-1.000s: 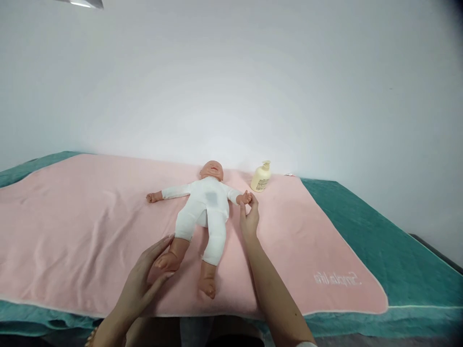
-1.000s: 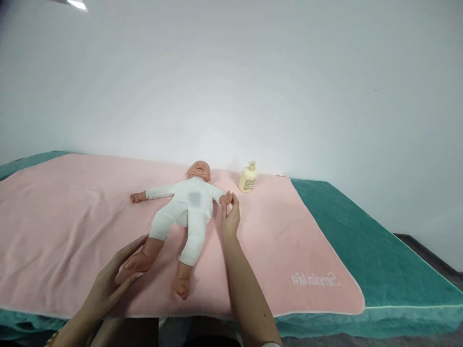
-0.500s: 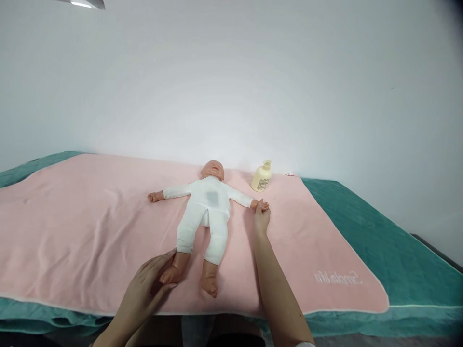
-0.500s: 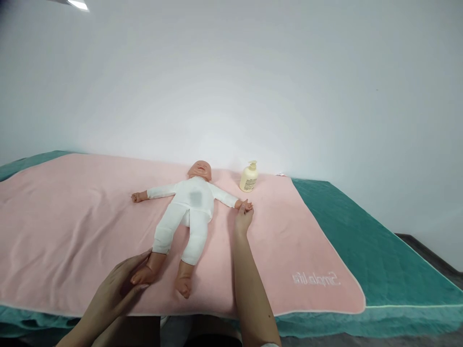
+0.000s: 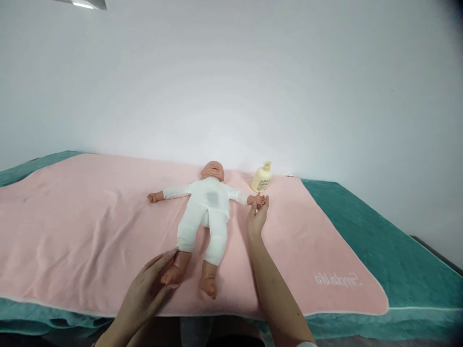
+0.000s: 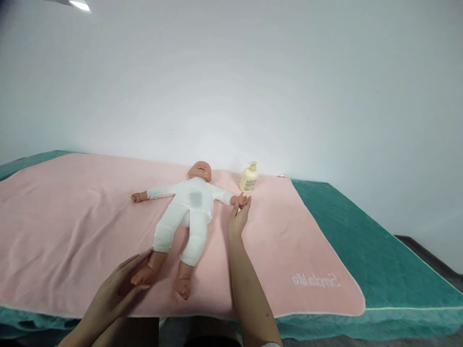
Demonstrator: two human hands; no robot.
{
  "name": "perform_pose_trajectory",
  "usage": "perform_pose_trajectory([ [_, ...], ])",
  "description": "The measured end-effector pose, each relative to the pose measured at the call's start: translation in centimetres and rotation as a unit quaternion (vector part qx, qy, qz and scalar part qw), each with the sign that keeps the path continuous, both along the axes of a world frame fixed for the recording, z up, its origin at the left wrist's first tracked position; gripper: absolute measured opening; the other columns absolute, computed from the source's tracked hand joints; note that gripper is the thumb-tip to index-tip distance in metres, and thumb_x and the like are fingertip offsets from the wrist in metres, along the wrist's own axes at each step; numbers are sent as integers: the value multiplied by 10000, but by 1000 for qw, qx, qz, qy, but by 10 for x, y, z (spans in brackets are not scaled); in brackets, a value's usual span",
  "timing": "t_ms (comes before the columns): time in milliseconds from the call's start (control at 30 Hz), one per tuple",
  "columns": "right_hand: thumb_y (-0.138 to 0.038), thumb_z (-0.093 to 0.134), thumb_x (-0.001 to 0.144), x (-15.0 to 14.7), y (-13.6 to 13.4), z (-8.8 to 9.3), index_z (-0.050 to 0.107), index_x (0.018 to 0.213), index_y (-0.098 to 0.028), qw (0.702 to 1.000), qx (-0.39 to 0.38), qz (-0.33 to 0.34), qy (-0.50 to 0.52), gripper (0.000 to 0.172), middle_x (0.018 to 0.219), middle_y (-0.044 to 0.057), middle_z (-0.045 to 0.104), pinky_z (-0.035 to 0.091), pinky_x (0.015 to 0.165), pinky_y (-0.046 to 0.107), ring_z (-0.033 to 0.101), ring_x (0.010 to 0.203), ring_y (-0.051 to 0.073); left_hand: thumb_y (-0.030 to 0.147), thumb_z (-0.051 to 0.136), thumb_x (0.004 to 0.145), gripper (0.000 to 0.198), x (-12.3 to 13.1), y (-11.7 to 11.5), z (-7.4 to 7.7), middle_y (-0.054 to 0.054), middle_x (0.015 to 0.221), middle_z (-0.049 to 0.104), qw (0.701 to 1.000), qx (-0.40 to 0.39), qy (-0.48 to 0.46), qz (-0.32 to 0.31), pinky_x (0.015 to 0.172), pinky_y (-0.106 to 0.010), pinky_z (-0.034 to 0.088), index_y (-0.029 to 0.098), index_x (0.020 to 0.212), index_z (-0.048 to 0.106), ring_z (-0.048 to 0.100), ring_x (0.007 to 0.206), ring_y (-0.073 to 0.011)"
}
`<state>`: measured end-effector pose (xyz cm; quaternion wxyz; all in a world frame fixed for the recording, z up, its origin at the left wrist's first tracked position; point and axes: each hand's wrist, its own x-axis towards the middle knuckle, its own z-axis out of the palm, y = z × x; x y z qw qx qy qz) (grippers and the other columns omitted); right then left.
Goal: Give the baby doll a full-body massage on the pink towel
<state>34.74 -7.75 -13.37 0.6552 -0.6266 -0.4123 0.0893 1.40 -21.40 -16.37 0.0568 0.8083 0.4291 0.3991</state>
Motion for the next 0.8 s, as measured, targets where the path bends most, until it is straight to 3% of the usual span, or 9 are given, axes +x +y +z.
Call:
perform_pose_trajectory([
  [133, -434, 377, 982, -11, 0, -3, 328, 1464, -153, 979, 66, 35, -192, 560, 1354, 179, 539, 478, 957, 417, 550, 1213, 262, 354, 543, 904, 563, 6, 2, 8, -48, 1300, 634, 1000, 12, 8, -3, 958, -368, 534, 288, 1441, 388, 623, 1147, -247],
  [300, -292, 355, 1010, -25, 4, -5, 385, 1429, -183, 902, 169, 72, -390, 434, 1217, 148, 645, 521, 883, 417, 637, 1055, 239, 325, 519, 921, 564, 13, 11, 25, -66, 1304, 628, 998, 56, 3, -19, 964, -364, 528, 266, 1456, 352, 626, 1139, -233],
  [467, -183, 362, 1005, -36, 1, -1, 449, 1392, -221, 863, 195, 120, -450, 399, 1231, 102, 660, 498, 924, 375, 613, 1138, 195, 317, 531, 922, 524, 26, 25, 44, -83, 1307, 620, 999, 41, -29, 0, 936, -365, 543, 258, 1422, 383, 627, 1140, -232],
  [800, -209, 366, 1020, -36, 1, -1, 543, 1350, -284, 839, 98, 222, -486, 381, 1347, 49, 600, 397, 1075, 408, 526, 1276, 179, 370, 532, 915, 539, 50, 65, 63, -124, 1400, 543, 995, -38, -95, -5, 1029, -436, 474, 203, 1411, 402, 539, 1266, -267],
])
